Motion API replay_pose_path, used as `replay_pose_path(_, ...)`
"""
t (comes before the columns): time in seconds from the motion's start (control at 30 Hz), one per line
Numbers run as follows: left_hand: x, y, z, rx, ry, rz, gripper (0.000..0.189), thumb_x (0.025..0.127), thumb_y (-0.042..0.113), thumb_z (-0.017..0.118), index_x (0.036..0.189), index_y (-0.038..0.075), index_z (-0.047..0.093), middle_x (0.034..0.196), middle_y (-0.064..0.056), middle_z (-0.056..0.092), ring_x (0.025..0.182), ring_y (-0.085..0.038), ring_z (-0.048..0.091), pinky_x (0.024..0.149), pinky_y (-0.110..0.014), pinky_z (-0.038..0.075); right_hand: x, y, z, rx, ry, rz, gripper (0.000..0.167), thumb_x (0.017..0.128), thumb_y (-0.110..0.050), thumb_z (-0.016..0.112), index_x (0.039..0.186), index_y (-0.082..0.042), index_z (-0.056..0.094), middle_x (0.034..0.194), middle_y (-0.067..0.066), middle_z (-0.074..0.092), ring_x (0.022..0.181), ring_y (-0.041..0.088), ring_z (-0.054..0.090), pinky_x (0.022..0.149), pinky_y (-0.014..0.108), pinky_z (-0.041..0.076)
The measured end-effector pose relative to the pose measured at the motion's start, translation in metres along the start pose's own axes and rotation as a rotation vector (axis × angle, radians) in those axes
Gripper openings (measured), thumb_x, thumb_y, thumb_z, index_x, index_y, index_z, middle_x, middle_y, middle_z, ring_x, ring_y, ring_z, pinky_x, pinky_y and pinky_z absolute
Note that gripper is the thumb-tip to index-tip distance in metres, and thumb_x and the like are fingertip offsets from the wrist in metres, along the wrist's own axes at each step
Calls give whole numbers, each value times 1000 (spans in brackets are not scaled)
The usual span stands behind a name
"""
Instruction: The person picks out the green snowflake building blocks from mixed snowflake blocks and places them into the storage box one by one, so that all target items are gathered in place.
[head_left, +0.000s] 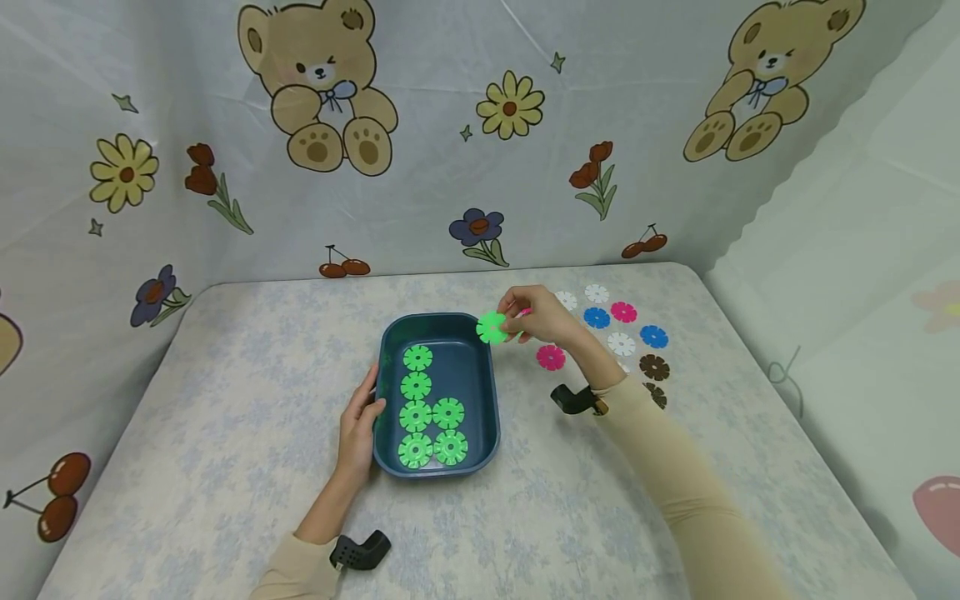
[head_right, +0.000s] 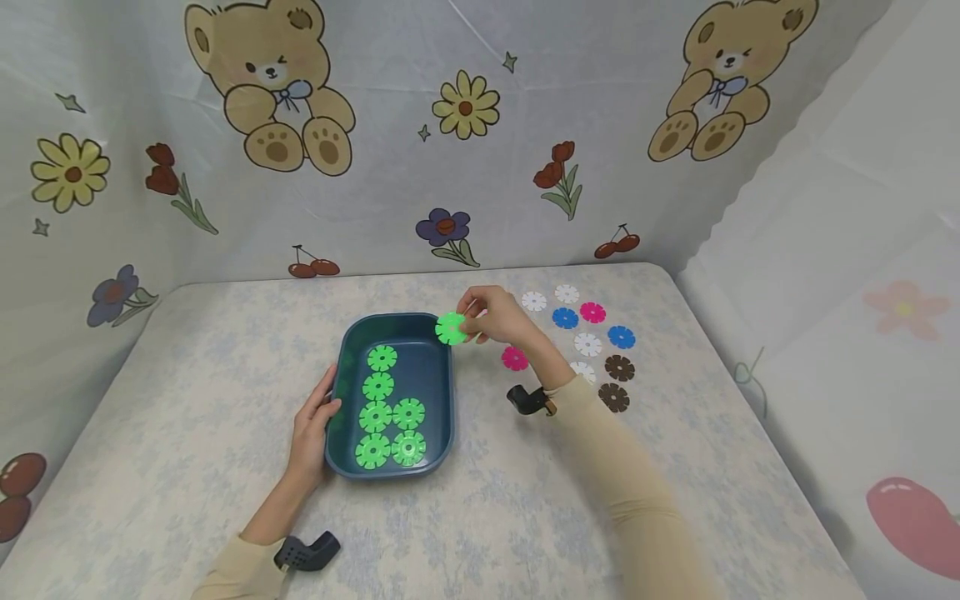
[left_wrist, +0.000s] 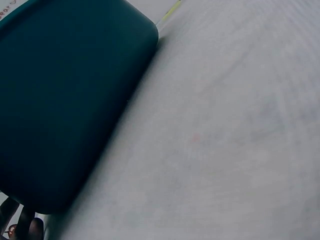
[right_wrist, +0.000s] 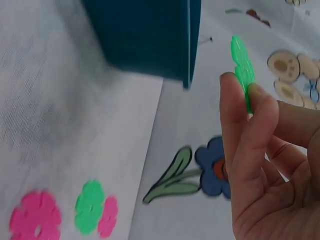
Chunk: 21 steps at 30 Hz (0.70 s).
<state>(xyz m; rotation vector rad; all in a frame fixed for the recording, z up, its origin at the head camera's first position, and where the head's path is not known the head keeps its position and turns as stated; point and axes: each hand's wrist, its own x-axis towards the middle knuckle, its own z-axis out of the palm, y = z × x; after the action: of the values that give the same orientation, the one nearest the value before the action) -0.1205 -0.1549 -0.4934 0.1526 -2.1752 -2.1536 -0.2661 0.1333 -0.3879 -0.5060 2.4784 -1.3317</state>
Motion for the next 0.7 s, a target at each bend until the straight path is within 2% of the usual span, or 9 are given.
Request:
replay_pose_path(0.17, 0, 1, 0, 5, 0, -2, 53, 103, 9, 37, 154, 19, 32, 160, 3, 29, 130, -19, 36, 96, -12, 31, 10, -19, 22, -65, -139, -34, 11, 87, -1, 69, 96, -1, 63, 82, 12, 62, 72, 32, 70, 58, 30, 55)
replay_pose_path(0.3, 0, 2, 0, 3, 2, -3, 52, 103, 10, 37, 154, 20, 33, 160, 4, 29, 130, -18, 36, 96, -12, 31, 18, -25, 36, -127, -231, -62, 10, 87, 0, 70, 94, -2, 63, 77, 10, 62, 67, 26, 70, 57, 29, 56)
replay_pose_path(0.47, -1, 2, 1, -2, 1, -2, 52, 103, 10, 38, 154, 22, 33, 160, 4, 29, 131, -19, 36, 97, -12, 31, 28, -28, 52, -219, -278, -66, 9, 86, 2, 69, 91, -2, 63, 72, 8, 63, 58, 18, 67, 55, 27, 54)
replay_pose_path(0.7, -2, 2, 1, 3, 7, -1, 52, 103, 9, 38, 154, 22, 34, 160, 3, 29, 131, -18, 36, 97, -11, 30, 35, -32, 73, -346, -334, -46, 9, 85, 5, 69, 91, 0, 65, 70, 9, 62, 56, 19, 66, 54, 27, 54)
